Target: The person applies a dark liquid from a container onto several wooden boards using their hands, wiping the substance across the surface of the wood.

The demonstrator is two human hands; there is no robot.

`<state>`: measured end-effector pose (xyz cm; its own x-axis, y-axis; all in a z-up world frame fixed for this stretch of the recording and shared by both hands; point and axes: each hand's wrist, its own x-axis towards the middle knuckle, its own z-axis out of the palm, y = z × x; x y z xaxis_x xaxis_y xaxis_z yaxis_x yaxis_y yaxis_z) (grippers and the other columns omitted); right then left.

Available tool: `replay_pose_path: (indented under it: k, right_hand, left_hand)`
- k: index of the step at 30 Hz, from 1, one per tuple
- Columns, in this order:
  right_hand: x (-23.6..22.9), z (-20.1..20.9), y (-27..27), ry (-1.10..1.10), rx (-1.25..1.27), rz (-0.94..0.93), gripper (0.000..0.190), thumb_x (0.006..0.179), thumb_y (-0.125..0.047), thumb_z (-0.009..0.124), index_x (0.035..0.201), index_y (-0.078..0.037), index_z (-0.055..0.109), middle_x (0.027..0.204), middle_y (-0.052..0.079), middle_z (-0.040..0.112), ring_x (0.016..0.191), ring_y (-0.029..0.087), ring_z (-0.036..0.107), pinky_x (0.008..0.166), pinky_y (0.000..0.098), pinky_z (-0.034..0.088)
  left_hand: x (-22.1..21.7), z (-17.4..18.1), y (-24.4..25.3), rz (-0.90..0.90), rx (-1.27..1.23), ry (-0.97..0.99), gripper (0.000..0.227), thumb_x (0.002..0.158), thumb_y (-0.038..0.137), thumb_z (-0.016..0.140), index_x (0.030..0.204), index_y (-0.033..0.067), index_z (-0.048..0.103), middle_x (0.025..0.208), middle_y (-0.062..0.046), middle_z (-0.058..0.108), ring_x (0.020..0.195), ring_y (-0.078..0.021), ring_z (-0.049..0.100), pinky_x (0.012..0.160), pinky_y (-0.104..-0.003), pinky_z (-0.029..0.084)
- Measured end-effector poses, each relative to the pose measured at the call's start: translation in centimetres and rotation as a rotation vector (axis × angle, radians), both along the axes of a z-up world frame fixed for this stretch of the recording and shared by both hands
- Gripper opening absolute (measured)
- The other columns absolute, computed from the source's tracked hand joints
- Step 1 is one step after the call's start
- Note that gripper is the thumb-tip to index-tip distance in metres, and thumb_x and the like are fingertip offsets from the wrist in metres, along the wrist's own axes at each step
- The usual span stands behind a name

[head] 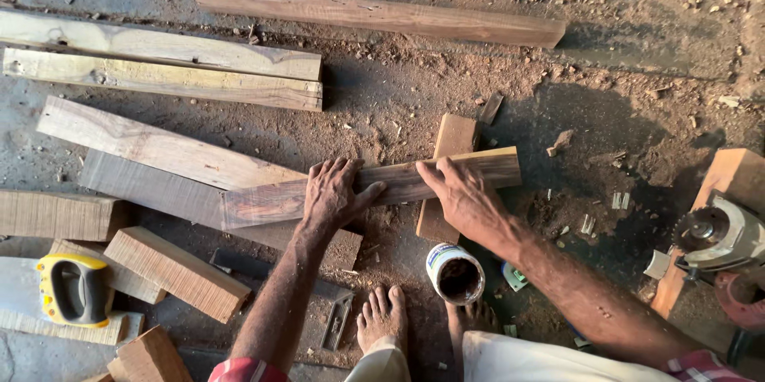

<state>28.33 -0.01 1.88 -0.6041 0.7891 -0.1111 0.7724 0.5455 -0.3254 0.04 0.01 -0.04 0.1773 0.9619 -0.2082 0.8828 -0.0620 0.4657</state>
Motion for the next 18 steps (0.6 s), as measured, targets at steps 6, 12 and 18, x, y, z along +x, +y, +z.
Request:
replay_pose_path:
  k: [6, 12, 18]
  right_hand:
    - [-1.4, -0.9, 0.8, -0.186, 0.131, 0.100, 0.063, 0.095, 0.005, 0.055, 0.156, 0.000, 0.044, 0.126, 0.021, 0.053, 0.099, 0.027, 0.062, 0.090, 0.0450, 0.056]
    - [-1.6, 1.4, 2.5, -0.254, -0.172, -0.060, 0.050, 0.100, 0.004, 0.054, 0.148, -0.008, 0.051, 0.128, 0.022, 0.052, 0.096, 0.030, 0.064, 0.078, 0.0442, 0.059]
    - [1.0, 2.6, 3.2, -0.180, -0.386, -0.242, 0.053, 0.100, 0.004, 0.051, 0.149, -0.016, 0.051, 0.122, 0.015, 0.052, 0.098, 0.028, 0.062, 0.086, 0.0463, 0.060]
  left_hand:
    - [-0.3, -0.8, -0.1, 0.005, -0.043, 0.014, 0.076, 0.085, 0.070, 0.067, 0.130, 0.0084, 0.065, 0.117, -0.015, 0.069, 0.116, -0.0317, 0.060, 0.107, -0.050, 0.037]
    - [-0.5, -0.1, 0.3, -0.037, 0.022, -0.004, 0.077, 0.085, 0.068, 0.067, 0.135, 0.0094, 0.062, 0.123, -0.014, 0.069, 0.120, -0.0302, 0.061, 0.109, -0.048, 0.037]
    - [-0.9, -0.4, -0.5, -0.053, 0.001, -0.005, 0.083, 0.085, 0.068, 0.068, 0.143, 0.0105, 0.055, 0.130, -0.017, 0.066, 0.123, -0.0312, 0.059, 0.110, -0.048, 0.037]
